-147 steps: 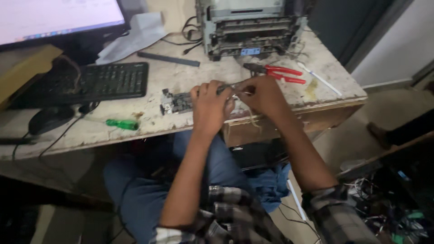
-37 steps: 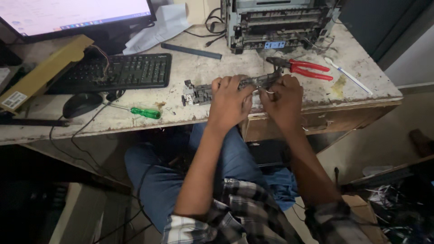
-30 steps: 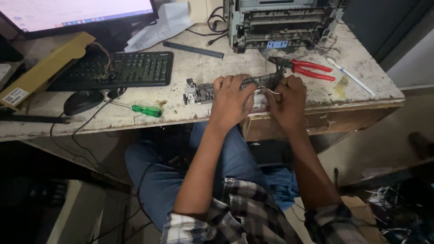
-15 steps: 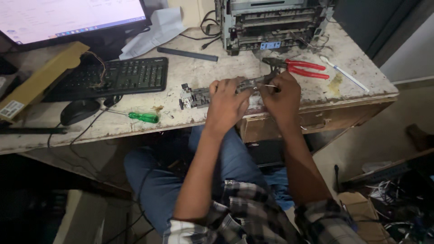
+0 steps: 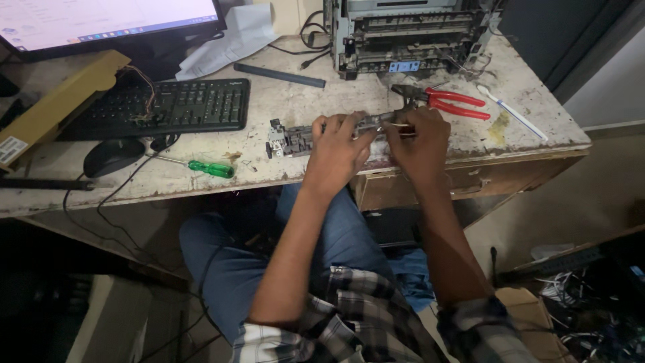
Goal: The person cleans a printer drum unit using a toothbrush and a screwdriver. They scrub the surface, flip the unit, and use the screwdriver to adjust or remove components while seated at a cluttered desk.
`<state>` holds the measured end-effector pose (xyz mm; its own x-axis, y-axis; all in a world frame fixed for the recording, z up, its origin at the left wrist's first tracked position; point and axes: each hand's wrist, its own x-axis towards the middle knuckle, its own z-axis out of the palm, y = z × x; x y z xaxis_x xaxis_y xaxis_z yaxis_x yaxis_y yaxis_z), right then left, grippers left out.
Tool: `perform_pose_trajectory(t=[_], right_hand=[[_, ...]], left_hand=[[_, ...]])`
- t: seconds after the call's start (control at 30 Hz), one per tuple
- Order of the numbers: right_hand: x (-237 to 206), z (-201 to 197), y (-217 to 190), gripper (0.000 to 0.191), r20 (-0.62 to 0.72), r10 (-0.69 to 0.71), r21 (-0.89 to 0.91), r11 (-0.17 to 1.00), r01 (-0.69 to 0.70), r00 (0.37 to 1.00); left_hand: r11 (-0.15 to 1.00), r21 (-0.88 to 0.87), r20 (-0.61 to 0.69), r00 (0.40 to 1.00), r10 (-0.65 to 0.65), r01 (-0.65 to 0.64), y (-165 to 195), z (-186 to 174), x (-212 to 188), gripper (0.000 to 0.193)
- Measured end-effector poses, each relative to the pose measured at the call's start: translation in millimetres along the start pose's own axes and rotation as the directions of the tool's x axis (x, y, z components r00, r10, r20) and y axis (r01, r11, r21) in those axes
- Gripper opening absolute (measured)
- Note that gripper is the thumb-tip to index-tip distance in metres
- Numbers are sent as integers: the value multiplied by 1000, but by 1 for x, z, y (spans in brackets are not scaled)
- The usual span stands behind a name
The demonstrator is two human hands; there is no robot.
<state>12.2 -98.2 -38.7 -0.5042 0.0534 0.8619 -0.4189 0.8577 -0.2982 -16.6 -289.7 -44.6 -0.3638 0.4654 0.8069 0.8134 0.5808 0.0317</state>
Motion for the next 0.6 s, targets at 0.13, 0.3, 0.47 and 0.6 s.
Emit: perform_pose_trajectory(t=[0.13, 0.3, 0.47, 0.6], right_hand=[[-1, -5, -1, 19, -14, -50, -57, 997, 49, 999], [-6, -8, -2, 9, 31, -101, -82, 991, 103, 994], [-8, -12, -4, 13, 78, -110, -124, 985, 120, 991], [-5, -12, -8, 25, 151, -194, -189, 957, 220, 969]], left_hand=[[999, 27, 28, 999, -20, 19, 3, 1, 0, 27], [1000, 25, 20, 1000, -10, 10, 4, -1, 1, 28], [1000, 8, 4, 1000, -3, 3, 3, -2, 1, 29], [1000, 15, 2, 1000, -12, 12, 4, -1, -1, 30]])
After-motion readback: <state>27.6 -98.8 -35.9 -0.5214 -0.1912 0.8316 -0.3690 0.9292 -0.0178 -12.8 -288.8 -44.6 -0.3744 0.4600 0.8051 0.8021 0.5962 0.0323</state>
